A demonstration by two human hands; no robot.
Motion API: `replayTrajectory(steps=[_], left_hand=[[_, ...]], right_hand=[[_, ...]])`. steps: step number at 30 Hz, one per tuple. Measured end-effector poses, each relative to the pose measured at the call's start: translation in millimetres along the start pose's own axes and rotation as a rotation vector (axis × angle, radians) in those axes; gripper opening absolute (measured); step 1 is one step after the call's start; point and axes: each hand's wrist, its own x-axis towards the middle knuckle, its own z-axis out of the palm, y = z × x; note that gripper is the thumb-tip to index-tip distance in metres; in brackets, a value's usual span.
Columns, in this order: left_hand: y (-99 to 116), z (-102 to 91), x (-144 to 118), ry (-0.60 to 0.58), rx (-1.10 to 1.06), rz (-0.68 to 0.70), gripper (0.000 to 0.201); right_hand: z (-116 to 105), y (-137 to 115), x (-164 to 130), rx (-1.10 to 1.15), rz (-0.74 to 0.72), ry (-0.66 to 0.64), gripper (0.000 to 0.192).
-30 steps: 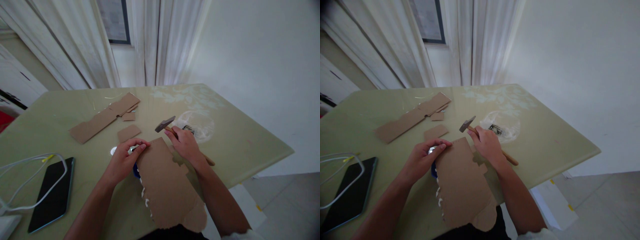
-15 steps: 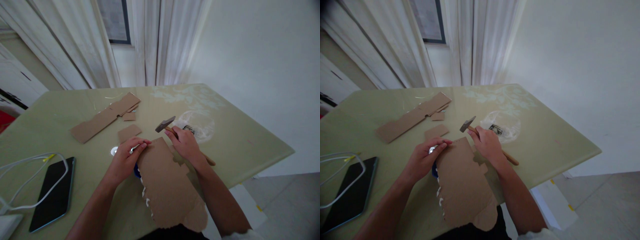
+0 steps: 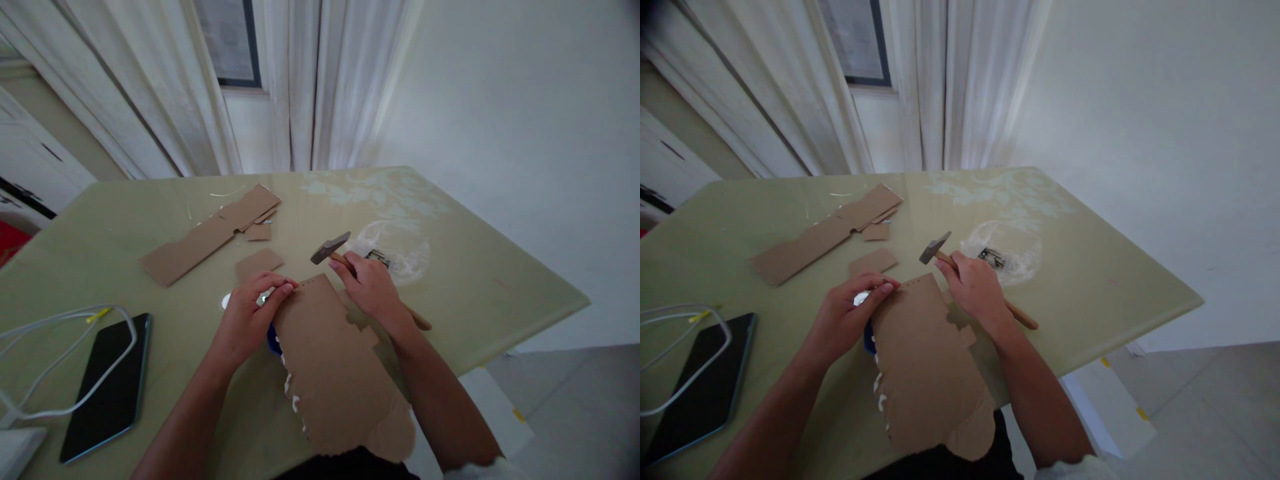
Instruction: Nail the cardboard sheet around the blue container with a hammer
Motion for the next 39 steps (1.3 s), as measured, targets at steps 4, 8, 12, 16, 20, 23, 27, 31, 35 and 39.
replayTrajectory(steps=[4, 8, 12, 16, 20, 23, 27, 31, 35, 39], left_hand=[[2.1, 1.0, -0.4, -0.025, -0.007, 0.001, 0.025], [4.4, 2.5, -1.0, -0.047, 0.009, 0.010, 0.026], [5.4, 2.9, -0.2, -0.040, 0.028, 0.022, 0.027], [4.5, 3.8, 0.3, -0.035, 0.026, 0.040, 0.025], [3.2, 5.0, -0.8, 0.005, 0.025, 0.068, 0.021], [2.8, 6.0, -1.8, 0.036, 0.030, 0.067, 0.018], [3.0, 6.7, -2.4, 0.083, 0.048, 0.050, 0.016], [3.4, 6.3, -2.1, 0.109, 0.076, 0.027, 0.017], [3.0, 6.6, -2.0, 0.112, 0.077, -0.006, 0.019], [1.3, 7.2, -2.5, 0.116, 0.069, -0.006, 0.019]], right_hand=[[-0.2, -0.2, -0.2, -0.005, -0.004, 0.003, 0.046], [-0.5, -0.6, -0.6, -0.009, -0.001, 0.005, 0.047], [-0.3, -0.6, -0.9, -0.005, 0.005, 0.012, 0.046], [-0.2, -0.6, -0.7, -0.008, 0.004, 0.002, 0.047], [-0.9, -0.8, -0.2, -0.009, 0.007, -0.006, 0.047], [-1.1, -0.8, -0.2, -0.010, 0.008, -0.007, 0.047], [-0.7, -0.3, -0.5, -0.008, 0.007, -0.005, 0.046], [-0.6, 0.1, -0.7, -0.007, 0.004, -0.006, 0.047], [-0.8, 0.1, -0.5, -0.009, 0.007, -0.009, 0.047], [-0.6, -0.1, -0.2, -0.012, 0.008, -0.014, 0.047]])
